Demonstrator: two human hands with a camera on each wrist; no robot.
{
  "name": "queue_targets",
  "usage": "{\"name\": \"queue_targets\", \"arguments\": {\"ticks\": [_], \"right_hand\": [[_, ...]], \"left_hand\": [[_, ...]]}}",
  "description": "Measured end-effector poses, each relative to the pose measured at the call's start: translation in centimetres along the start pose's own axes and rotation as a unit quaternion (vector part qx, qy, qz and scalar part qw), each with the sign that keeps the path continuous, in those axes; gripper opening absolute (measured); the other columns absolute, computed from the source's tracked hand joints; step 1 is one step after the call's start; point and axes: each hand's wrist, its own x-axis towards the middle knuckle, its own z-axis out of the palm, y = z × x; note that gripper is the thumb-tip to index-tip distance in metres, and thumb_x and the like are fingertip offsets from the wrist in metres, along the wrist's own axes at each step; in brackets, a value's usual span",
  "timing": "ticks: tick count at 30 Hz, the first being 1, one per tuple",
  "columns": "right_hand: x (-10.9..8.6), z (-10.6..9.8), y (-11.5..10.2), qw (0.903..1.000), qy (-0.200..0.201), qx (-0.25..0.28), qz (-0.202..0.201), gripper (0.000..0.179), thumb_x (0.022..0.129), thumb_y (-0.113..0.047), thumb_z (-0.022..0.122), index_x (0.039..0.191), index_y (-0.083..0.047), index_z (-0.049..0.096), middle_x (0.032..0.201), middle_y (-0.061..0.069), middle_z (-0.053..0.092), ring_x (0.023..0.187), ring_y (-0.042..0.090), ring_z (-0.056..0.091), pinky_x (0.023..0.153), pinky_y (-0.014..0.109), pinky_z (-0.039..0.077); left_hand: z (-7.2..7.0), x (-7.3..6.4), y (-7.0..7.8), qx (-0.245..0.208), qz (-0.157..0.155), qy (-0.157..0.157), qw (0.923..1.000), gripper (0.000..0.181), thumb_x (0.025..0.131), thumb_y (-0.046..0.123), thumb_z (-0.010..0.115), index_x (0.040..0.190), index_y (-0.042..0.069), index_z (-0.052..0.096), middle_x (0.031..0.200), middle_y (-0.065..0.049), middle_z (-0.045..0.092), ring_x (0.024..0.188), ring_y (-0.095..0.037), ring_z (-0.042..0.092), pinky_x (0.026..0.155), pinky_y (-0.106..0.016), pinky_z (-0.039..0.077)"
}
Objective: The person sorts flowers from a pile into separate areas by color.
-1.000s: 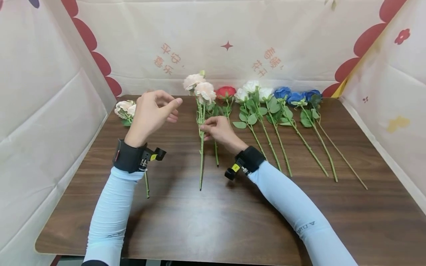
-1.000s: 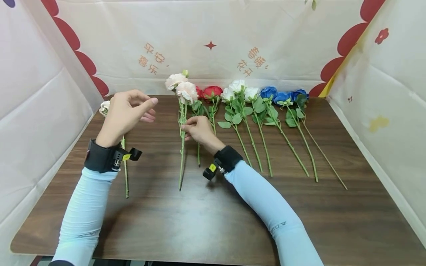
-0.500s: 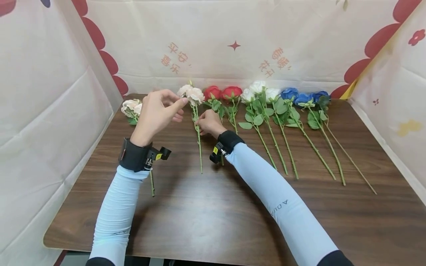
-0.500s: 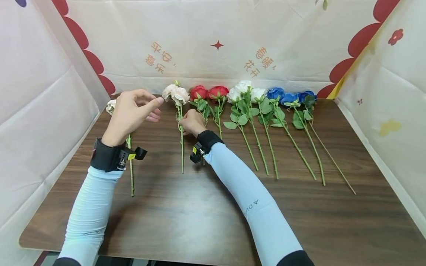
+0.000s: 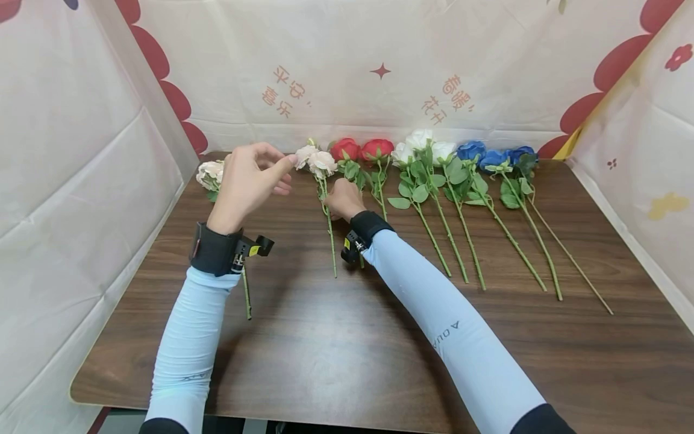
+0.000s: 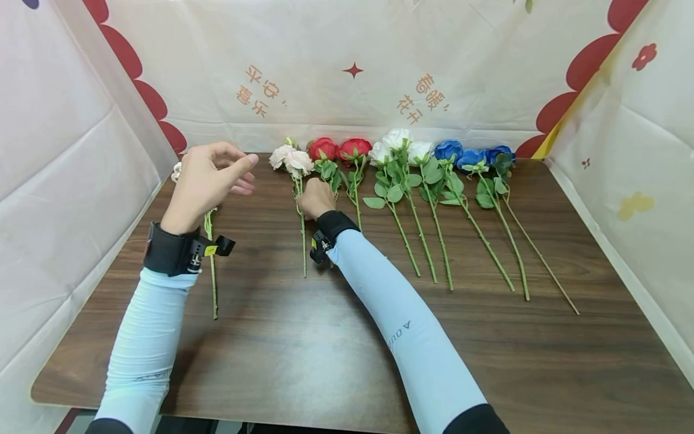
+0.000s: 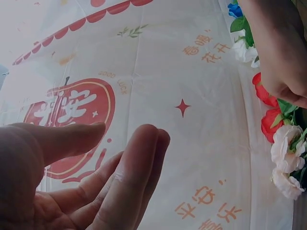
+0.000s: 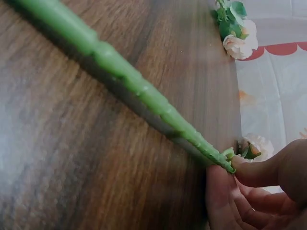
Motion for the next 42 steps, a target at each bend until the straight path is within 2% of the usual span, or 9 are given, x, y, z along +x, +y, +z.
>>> {"name": "queue_targets", "arguments": {"ticks": [8, 12, 17, 20, 22, 24, 29, 35, 42], "right_hand": [[-0.2, -0.3, 0.3, 0.9991, 0.02, -0.036, -0.012, 0.042, 0.087, -0.016, 0.057, 0.046, -0.013, 0.047, 0.044, 0.001, 0.053, 0.044, 0.014, 0.064, 0.069, 0.028, 0.054], [-0.3, -0.4, 0.4, 0.9983, 0.023, -0.049, -0.02, 0.042, 0.088, -0.019, 0.059, 0.047, -0.013, 0.05, 0.045, 0.0, 0.055, 0.046, 0.014, 0.064, 0.077, 0.029, 0.052], [-0.3, -0.6, 0.6, 0.9993, 0.008, -0.03, -0.019, 0.045, 0.09, -0.029, 0.065, 0.05, -0.012, 0.051, 0.049, 0.002, 0.061, 0.048, 0.014, 0.066, 0.087, 0.035, 0.051], [-0.5, -0.8, 0.7, 0.9998, -0.001, -0.018, -0.012, 0.042, 0.089, -0.03, 0.066, 0.054, -0.012, 0.053, 0.051, 0.003, 0.062, 0.05, 0.014, 0.067, 0.085, 0.035, 0.052], [-0.7, -1.1, 0.8, 0.9997, -0.001, -0.02, -0.015, 0.042, 0.089, -0.031, 0.066, 0.054, -0.011, 0.053, 0.051, 0.003, 0.06, 0.052, 0.016, 0.066, 0.075, 0.033, 0.052], [-1.1, -1.6, 1.0, 0.9994, 0.004, -0.011, -0.032, 0.032, 0.088, -0.031, 0.067, 0.065, -0.011, 0.059, 0.06, 0.001, 0.064, 0.058, 0.017, 0.066, 0.069, 0.032, 0.051], [-3.4, -4.3, 1.2, 0.9942, 0.009, 0.031, -0.103, 0.019, 0.089, -0.03, 0.066, 0.097, -0.012, 0.064, 0.089, 0.003, 0.068, 0.073, 0.019, 0.067, 0.066, 0.031, 0.052], [-7.6, -8.6, 1.5, 0.9847, -0.009, 0.097, -0.145, 0.016, 0.091, -0.029, 0.065, 0.1, -0.015, 0.064, 0.083, 0.004, 0.069, 0.068, 0.023, 0.069, 0.057, 0.033, 0.055], [-11.4, -12.0, 3.8, 0.983, -0.026, 0.091, -0.157, 0.013, 0.092, -0.029, 0.064, 0.1, -0.019, 0.065, 0.085, 0.005, 0.068, 0.067, 0.022, 0.064, 0.058, 0.032, 0.052]], "left_hand": [[0.4, 0.4, -0.1, 0.009, 0.001, -0.001, 1.0, 0.046, 0.085, 0.055, 0.064, 0.098, 0.011, 0.068, 0.079, -0.011, 0.073, 0.061, -0.016, 0.072, 0.058, -0.027, 0.057], [0.8, 0.6, -0.1, 0.022, 0.001, -0.003, 0.9998, 0.048, 0.085, 0.058, 0.063, 0.097, 0.012, 0.068, 0.079, -0.009, 0.073, 0.061, -0.014, 0.072, 0.058, -0.026, 0.057], [1.3, 0.6, -0.2, 0.044, 0.008, -0.003, 0.999, 0.048, 0.085, 0.061, 0.061, 0.097, 0.015, 0.068, 0.076, -0.004, 0.073, 0.06, -0.011, 0.071, 0.057, -0.026, 0.056], [1.4, 0.5, -0.2, 0.043, 0.008, -0.005, 0.999, 0.048, 0.085, 0.061, 0.06, 0.097, 0.014, 0.068, 0.075, -0.004, 0.073, 0.059, -0.011, 0.071, 0.057, -0.026, 0.056], [1.5, 0.4, -0.3, 0.042, 0.011, -0.005, 0.999, 0.047, 0.086, 0.059, 0.061, 0.097, 0.014, 0.068, 0.075, -0.004, 0.073, 0.059, -0.012, 0.071, 0.057, -0.026, 0.056], [1.7, 0.4, -0.3, 0.046, 0.013, -0.007, 0.9988, 0.044, 0.087, 0.056, 0.061, 0.097, 0.014, 0.069, 0.075, -0.004, 0.073, 0.059, -0.012, 0.071, 0.057, -0.026, 0.055], [2.2, 0.4, 0.0, 0.055, 0.022, -0.018, 0.9981, 0.032, 0.089, 0.046, 0.064, 0.097, 0.015, 0.069, 0.075, -0.005, 0.073, 0.059, -0.012, 0.071, 0.056, -0.026, 0.055], [2.9, 0.2, 0.5, 0.067, 0.028, -0.035, 0.9967, 0.035, 0.087, 0.053, 0.063, 0.093, 0.019, 0.068, 0.072, 0.001, 0.072, 0.058, -0.011, 0.07, 0.056, -0.028, 0.055], [4.2, -0.5, 0.9, 0.081, 0.039, -0.074, 0.9933, 0.024, 0.09, 0.041, 0.065, 0.093, 0.018, 0.067, 0.072, 0.001, 0.071, 0.057, -0.011, 0.068, 0.056, -0.03, 0.054]]}}
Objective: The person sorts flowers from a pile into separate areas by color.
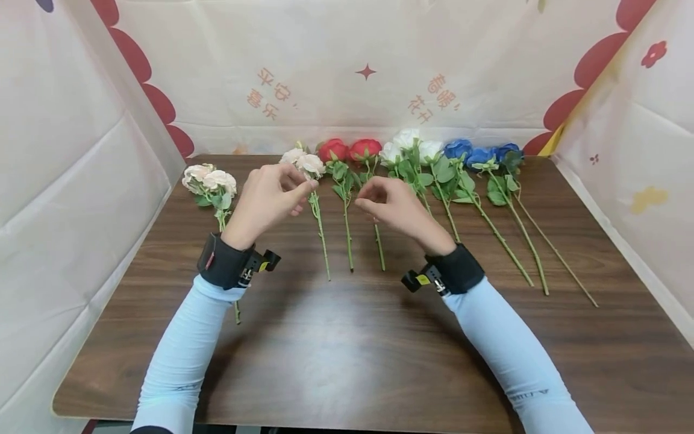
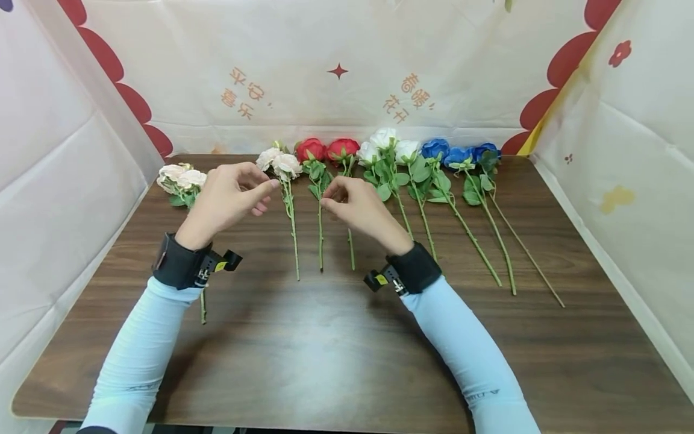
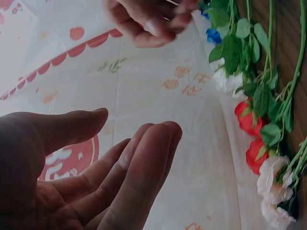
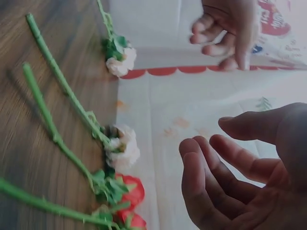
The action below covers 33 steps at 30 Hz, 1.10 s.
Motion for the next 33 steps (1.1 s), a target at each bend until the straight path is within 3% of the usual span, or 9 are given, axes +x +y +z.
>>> {"name": "queue_targets", "arguments": {"ticks": [5, 9, 12, 15, 19, 22, 27, 30, 33], "right_hand": [[-0.7, -1.0, 0.2, 1.0, -0.001, 0.009, 0.001, 0.012, 0.092, -0.027, 0.065, 0.1, -0.017, 0.066, 0.084, 0.006, 0.068, 0.066, 0.019, 0.065, 0.059, 0.035, 0.053], [-0.3, -1.0, 0.0, 0.9995, -0.008, 0.031, -0.005, 0.013, 0.092, -0.026, 0.065, 0.099, -0.016, 0.067, 0.087, 0.005, 0.069, 0.069, 0.019, 0.067, 0.062, 0.037, 0.056], [-0.1, -0.9, -0.2, 0.9994, -0.013, 0.029, -0.01, 0.012, 0.092, -0.026, 0.065, 0.099, -0.016, 0.067, 0.086, 0.005, 0.069, 0.068, 0.02, 0.066, 0.06, 0.033, 0.054], [-0.1, -1.0, -0.3, 0.9994, -0.014, 0.032, -0.008, 0.013, 0.093, -0.027, 0.064, 0.1, -0.017, 0.067, 0.086, 0.005, 0.068, 0.067, 0.02, 0.065, 0.06, 0.035, 0.053], [-0.5, -1.2, -0.1, 0.9993, -0.014, 0.036, -0.002, 0.016, 0.093, -0.027, 0.064, 0.102, -0.015, 0.067, 0.087, 0.006, 0.068, 0.07, 0.02, 0.066, 0.064, 0.038, 0.056], [-0.7, -1.4, 0.2, 0.9994, -0.009, 0.033, 0.003, 0.017, 0.093, -0.026, 0.064, 0.102, -0.013, 0.067, 0.088, 0.008, 0.068, 0.071, 0.019, 0.067, 0.065, 0.036, 0.056], [-0.9, -1.5, 0.6, 0.9993, -0.008, 0.036, 0.006, 0.018, 0.093, -0.026, 0.064, 0.102, -0.011, 0.067, 0.09, 0.014, 0.068, 0.074, 0.026, 0.067, 0.067, 0.04, 0.056], [-1.0, -1.4, 0.8, 0.9992, -0.009, 0.039, 0.004, 0.018, 0.093, -0.026, 0.064, 0.102, -0.011, 0.067, 0.089, 0.012, 0.068, 0.076, 0.031, 0.068, 0.067, 0.039, 0.056], [-1.0, -1.4, 0.9, 0.9992, -0.008, 0.039, 0.0, 0.017, 0.093, -0.026, 0.063, 0.102, -0.012, 0.067, 0.087, 0.011, 0.068, 0.074, 0.03, 0.067, 0.063, 0.036, 0.055]], "left_hand": [[0.8, 0.1, -0.2, 0.033, 0.011, -0.029, 0.999, 0.024, 0.089, 0.042, 0.065, 0.096, 0.019, 0.067, 0.071, 0.004, 0.07, 0.056, -0.011, 0.068, 0.061, -0.031, 0.05], [0.4, 0.4, -1.2, 0.09, -0.002, -0.015, 0.9958, 0.026, 0.089, 0.043, 0.065, 0.095, 0.019, 0.071, 0.073, 0.003, 0.071, 0.061, -0.012, 0.066, 0.065, -0.034, 0.047], [-0.8, 0.7, -2.5, 0.127, -0.03, -0.001, 0.9914, 0.03, 0.087, 0.045, 0.066, 0.096, 0.017, 0.073, 0.075, 0.0, 0.072, 0.065, -0.016, 0.065, 0.066, -0.035, 0.046], [-2.6, 1.1, -4.2, 0.132, -0.075, -0.007, 0.9884, 0.034, 0.087, 0.044, 0.068, 0.1, 0.012, 0.072, 0.077, -0.005, 0.074, 0.064, -0.016, 0.068, 0.068, -0.037, 0.048], [-4.9, 1.3, -6.9, 0.137, -0.135, -0.003, 0.9814, 0.035, 0.088, 0.036, 0.069, 0.103, 0.005, 0.071, 0.078, -0.013, 0.074, 0.062, -0.018, 0.071, 0.085, -0.045, 0.047], [-6.1, 1.1, -9.1, 0.163, -0.169, 0.016, 0.9719, 0.036, 0.087, 0.033, 0.069, 0.102, 0.001, 0.072, 0.086, -0.017, 0.074, 0.073, -0.026, 0.071, 0.09, -0.052, 0.043], [-7.3, 0.8, -12.0, 0.248, -0.216, 0.046, 0.9433, 0.038, 0.084, 0.034, 0.068, 0.093, -0.003, 0.07, 0.102, -0.027, 0.066, 0.099, -0.045, 0.059, 0.08, -0.056, 0.045], [-7.5, 0.7, -13.4, 0.267, -0.241, 0.025, 0.9326, 0.045, 0.083, 0.034, 0.067, 0.099, -0.008, 0.065, 0.1, -0.03, 0.066, 0.105, -0.049, 0.057, 0.085, -0.057, 0.045], [-7.3, 0.7, -14.6, 0.258, -0.269, -0.005, 0.9278, 0.046, 0.084, 0.032, 0.064, 0.103, -0.01, 0.064, 0.08, -0.023, 0.07, 0.103, -0.046, 0.06, 0.088, -0.056, 0.046]]}}
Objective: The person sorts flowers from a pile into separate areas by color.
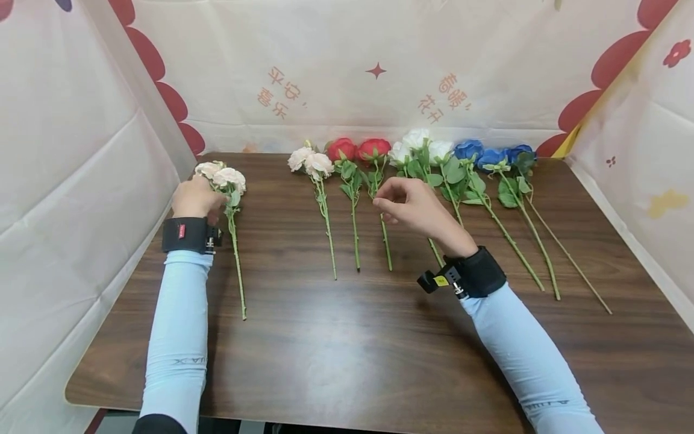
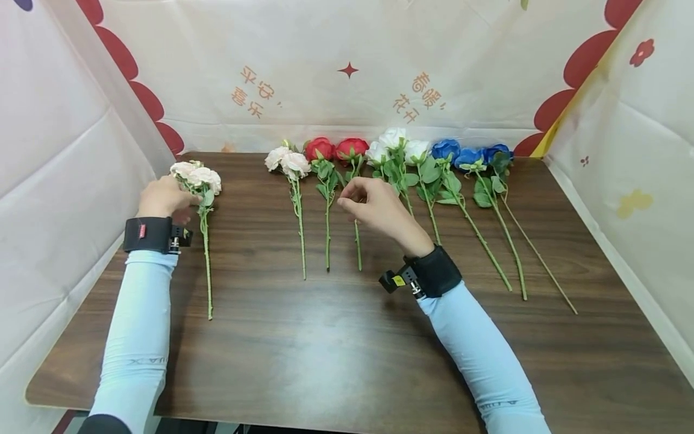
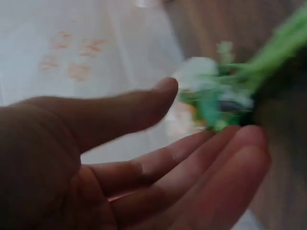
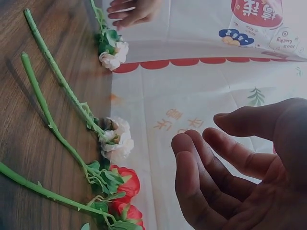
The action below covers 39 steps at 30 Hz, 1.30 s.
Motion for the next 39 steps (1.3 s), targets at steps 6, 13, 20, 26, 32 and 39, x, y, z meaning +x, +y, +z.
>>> {"name": "queue_targets", "arguments": {"ticks": [6, 13, 20, 26, 32, 39], "right_hand": [[-0.1, 0.0, 0.1, 1.0, 0.003, -0.001, 0.004, 0.017, 0.093, -0.026, 0.064, 0.101, -0.012, 0.067, 0.087, 0.008, 0.068, 0.071, 0.021, 0.067, 0.066, 0.039, 0.056], [-0.2, -0.1, -0.1, 0.9999, 0.003, -0.006, 0.016, 0.02, 0.093, -0.028, 0.063, 0.103, -0.011, 0.067, 0.091, 0.012, 0.068, 0.071, 0.02, 0.067, 0.067, 0.042, 0.056], [-0.6, -0.1, -1.3, 0.9997, 0.008, -0.015, 0.02, 0.016, 0.093, -0.018, 0.062, 0.102, -0.005, 0.066, 0.086, 0.011, 0.068, 0.067, 0.016, 0.065, 0.065, 0.036, 0.056], [-0.3, 0.1, -1.0, 0.9996, 0.011, -0.016, 0.021, 0.015, 0.094, -0.018, 0.062, 0.101, -0.006, 0.066, 0.085, 0.011, 0.068, 0.067, 0.016, 0.064, 0.063, 0.033, 0.055], [0.1, 0.1, 0.3, 0.9997, 0.007, -0.012, 0.019, 0.017, 0.094, -0.027, 0.063, 0.101, -0.012, 0.067, 0.084, 0.007, 0.067, 0.07, 0.023, 0.066, 0.065, 0.039, 0.055], [0.1, -0.1, 0.6, 0.9999, 0.005, 0.011, 0.01, 0.02, 0.094, -0.026, 0.063, 0.103, -0.008, 0.066, 0.091, 0.017, 0.068, 0.077, 0.034, 0.068, 0.066, 0.037, 0.057]], "left_hand": [[1.4, 0.9, -0.8, -0.082, -0.036, -0.083, 0.9925, 0.055, 0.087, 0.03, 0.065, 0.116, -0.015, 0.054, 0.055, -0.008, 0.068, 0.06, -0.024, 0.071, 0.085, -0.047, 0.053], [2.1, 1.6, -1.3, -0.207, -0.039, -0.179, 0.961, 0.045, 0.09, 0.024, 0.062, 0.111, -0.015, 0.054, 0.062, -0.013, 0.07, 0.056, -0.021, 0.071, 0.053, -0.029, 0.057], [2.9, 2.2, -1.3, -0.244, -0.042, -0.185, 0.9509, 0.029, 0.09, 0.01, 0.059, 0.105, -0.014, 0.054, 0.057, -0.011, 0.068, 0.055, -0.021, 0.071, 0.057, -0.032, 0.058], [3.0, 2.3, -1.5, -0.227, -0.034, -0.18, 0.9565, 0.023, 0.089, 0.01, 0.057, 0.099, -0.011, 0.055, 0.052, -0.007, 0.066, 0.05, -0.017, 0.069, 0.054, -0.03, 0.057], [2.2, 1.7, -1.2, -0.201, -0.026, -0.158, 0.9665, 0.033, 0.091, 0.013, 0.058, 0.108, -0.014, 0.053, 0.061, -0.012, 0.068, 0.056, -0.021, 0.07, 0.064, -0.036, 0.059], [0.5, 0.5, 0.6, -0.169, 0.021, -0.092, 0.9811, 0.038, 0.093, 0.021, 0.06, 0.109, -0.013, 0.057, 0.067, -0.015, 0.07, 0.056, -0.02, 0.07, 0.076, -0.042, 0.057]]}}
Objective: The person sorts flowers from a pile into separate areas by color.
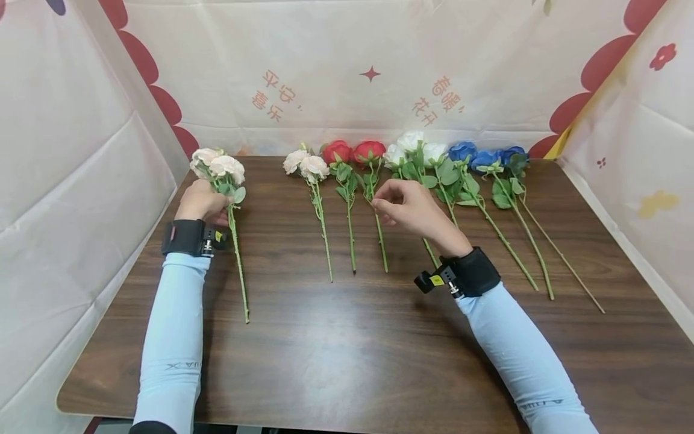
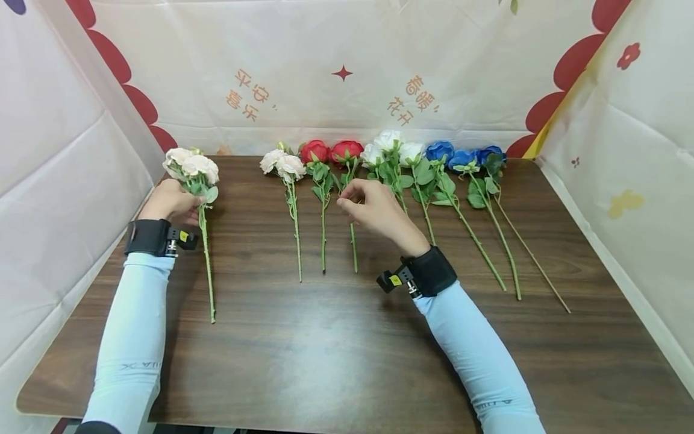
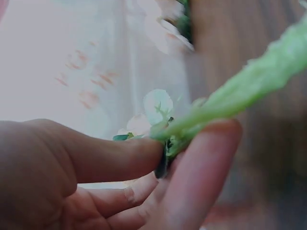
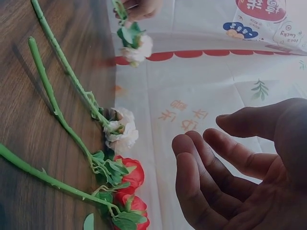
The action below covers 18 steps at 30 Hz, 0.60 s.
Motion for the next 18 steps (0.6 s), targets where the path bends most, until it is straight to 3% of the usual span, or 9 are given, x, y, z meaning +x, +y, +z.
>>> {"name": "queue_targets", "arguments": {"ticks": [3, 5, 9, 12, 15, 18], "right_hand": [[-0.1, -0.2, 0.0, 1.0, -0.001, 0.009, 0.002, 0.021, 0.094, -0.025, 0.063, 0.104, -0.007, 0.066, 0.09, 0.014, 0.068, 0.079, 0.035, 0.068, 0.065, 0.036, 0.057], [-0.1, -0.2, -0.1, 1.0, -0.001, 0.009, 0.003, 0.02, 0.094, -0.025, 0.063, 0.104, -0.008, 0.065, 0.089, 0.012, 0.067, 0.079, 0.035, 0.068, 0.065, 0.036, 0.057], [-0.2, -0.3, -0.1, 1.0, -0.001, 0.007, 0.0, 0.02, 0.094, -0.026, 0.062, 0.103, -0.008, 0.065, 0.09, 0.014, 0.067, 0.076, 0.03, 0.068, 0.066, 0.035, 0.057], [-0.2, -0.2, 0.0, 1.0, -0.001, 0.005, -0.001, 0.02, 0.094, -0.025, 0.062, 0.103, -0.008, 0.065, 0.092, 0.018, 0.067, 0.074, 0.026, 0.068, 0.065, 0.034, 0.057], [-0.1, -0.1, 0.1, 1.0, 0.0, -0.001, -0.001, 0.017, 0.094, -0.024, 0.062, 0.102, -0.01, 0.065, 0.091, 0.018, 0.067, 0.075, 0.029, 0.067, 0.065, 0.035, 0.057], [0.0, 0.0, 0.1, 1.0, 0.003, -0.009, 0.002, 0.016, 0.094, -0.026, 0.062, 0.101, -0.012, 0.066, 0.088, 0.014, 0.068, 0.076, 0.033, 0.067, 0.065, 0.038, 0.056]], "left_hand": [[-0.2, -0.7, 1.2, -0.006, 0.024, 0.013, 0.9996, 0.035, 0.093, 0.024, 0.061, 0.103, -0.011, 0.061, 0.066, -0.014, 0.07, 0.056, -0.02, 0.07, 0.071, -0.041, 0.055], [-0.4, -1.1, 1.9, 0.025, 0.038, 0.031, 0.9985, 0.037, 0.093, 0.028, 0.061, 0.095, -0.009, 0.066, 0.064, -0.01, 0.07, 0.058, -0.018, 0.069, 0.074, -0.039, 0.051], [-0.6, -1.9, 3.3, 0.031, 0.04, 0.031, 0.9982, 0.04, 0.094, 0.032, 0.06, 0.09, -0.006, 0.071, 0.065, -0.01, 0.071, 0.064, -0.023, 0.071, 0.079, -0.043, 0.049], [-0.4, -2.4, 4.5, -0.008, 0.043, 0.007, 0.999, 0.041, 0.095, 0.032, 0.059, 0.093, -0.007, 0.07, 0.073, -0.014, 0.072, 0.067, -0.024, 0.073, 0.076, -0.04, 0.055], [0.2, -2.8, 5.8, -0.06, 0.052, -0.019, 0.9966, 0.039, 0.095, 0.031, 0.06, 0.099, -0.007, 0.069, 0.083, -0.016, 0.071, 0.066, -0.02, 0.073, 0.067, -0.036, 0.059], [1.2, -3.1, 7.2, -0.099, 0.072, -0.023, 0.9922, 0.036, 0.094, 0.029, 0.062, 0.101, -0.005, 0.069, 0.086, -0.019, 0.071, 0.063, -0.018, 0.072, 0.062, -0.034, 0.059]]}}
